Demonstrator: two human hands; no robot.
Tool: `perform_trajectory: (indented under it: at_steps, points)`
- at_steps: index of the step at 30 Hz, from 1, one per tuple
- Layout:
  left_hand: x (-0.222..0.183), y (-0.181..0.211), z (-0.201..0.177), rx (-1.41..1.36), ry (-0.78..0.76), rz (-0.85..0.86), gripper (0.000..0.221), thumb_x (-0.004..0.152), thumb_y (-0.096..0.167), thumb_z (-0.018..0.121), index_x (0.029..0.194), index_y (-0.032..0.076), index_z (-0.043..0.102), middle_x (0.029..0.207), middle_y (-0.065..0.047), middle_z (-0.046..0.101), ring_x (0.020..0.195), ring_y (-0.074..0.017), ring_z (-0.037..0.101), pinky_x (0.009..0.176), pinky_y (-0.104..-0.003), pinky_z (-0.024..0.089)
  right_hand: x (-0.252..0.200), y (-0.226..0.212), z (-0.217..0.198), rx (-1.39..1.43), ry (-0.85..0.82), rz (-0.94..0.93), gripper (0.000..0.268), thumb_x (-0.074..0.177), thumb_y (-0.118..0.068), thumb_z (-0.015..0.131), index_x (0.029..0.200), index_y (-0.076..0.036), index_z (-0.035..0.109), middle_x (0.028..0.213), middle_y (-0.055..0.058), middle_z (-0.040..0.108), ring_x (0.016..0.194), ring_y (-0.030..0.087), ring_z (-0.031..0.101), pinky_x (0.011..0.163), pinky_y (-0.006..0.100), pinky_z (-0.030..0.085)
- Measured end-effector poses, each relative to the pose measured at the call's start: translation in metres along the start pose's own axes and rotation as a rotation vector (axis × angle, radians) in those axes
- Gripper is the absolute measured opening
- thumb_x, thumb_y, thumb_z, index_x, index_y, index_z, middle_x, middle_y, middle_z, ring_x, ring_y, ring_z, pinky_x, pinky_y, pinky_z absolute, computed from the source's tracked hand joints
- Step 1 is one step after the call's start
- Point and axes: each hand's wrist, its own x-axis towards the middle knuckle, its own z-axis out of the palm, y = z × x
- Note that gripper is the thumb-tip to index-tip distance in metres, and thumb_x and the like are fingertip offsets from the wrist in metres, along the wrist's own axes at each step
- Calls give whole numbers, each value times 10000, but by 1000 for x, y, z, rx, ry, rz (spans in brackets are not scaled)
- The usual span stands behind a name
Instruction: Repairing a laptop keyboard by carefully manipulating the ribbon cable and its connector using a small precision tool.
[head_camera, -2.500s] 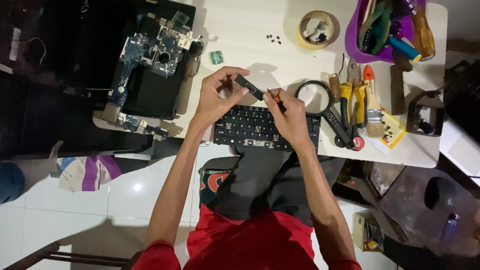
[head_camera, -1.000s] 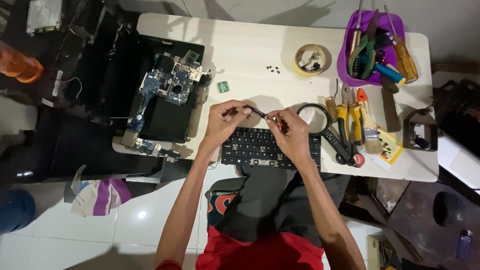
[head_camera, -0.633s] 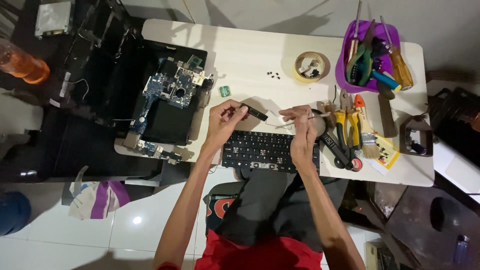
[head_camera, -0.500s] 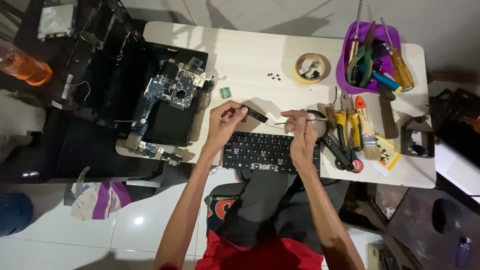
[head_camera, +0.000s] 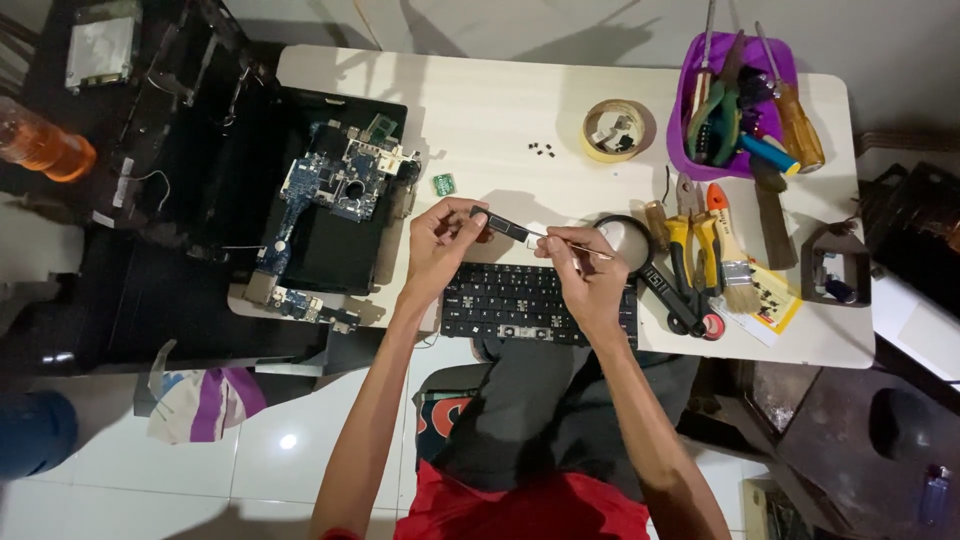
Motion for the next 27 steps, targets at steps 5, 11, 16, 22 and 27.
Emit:
perform_trajectory:
  at_steps: [5,11,16,22,27]
  points:
    - [0,-1,1,-16,-5,-8,125,967,112,723,1074,60,762,854,-88,756,799,-100,652,784,-291,558,2,-3,2,8,14,20,93,968,74,677,1052,105,701,863,213,760,767,243,767,710,362,639]
    - [2,-8,-3,-24,-26,3,130,979,85,699,1091,49,755,873,-118,764,812,-144,707,790,-318,575,5,-8,2,26,24,53,87,971,58,683,1039,102,714,863,220,761,767,234,763,708,349,639]
    - [3,-12,-1,-50,-35,13,129,979,71,697,1089,26,747,893,-151,768,821,-178,726,792,-347,592,4,1,-1,70,59,58,95,995,47,664,1042,118,706,864,231,755,779,251,764,711,360,647]
    - [4,-20,-2,-52,-40,4,131,961,67,716,1078,17,748,880,-135,770,807,-160,728,790,-321,598,0,-11,-3,-65,78,39,101,943,31,746,1020,95,726,829,202,766,741,248,771,691,355,650]
    - [1,-5,0,34,-38,-3,114,955,102,735,1054,52,763,856,-91,767,783,-98,669,769,-300,572,5,-29,1,-366,-8,-82,105,939,-7,762,1044,-4,767,848,135,789,793,251,781,681,320,644]
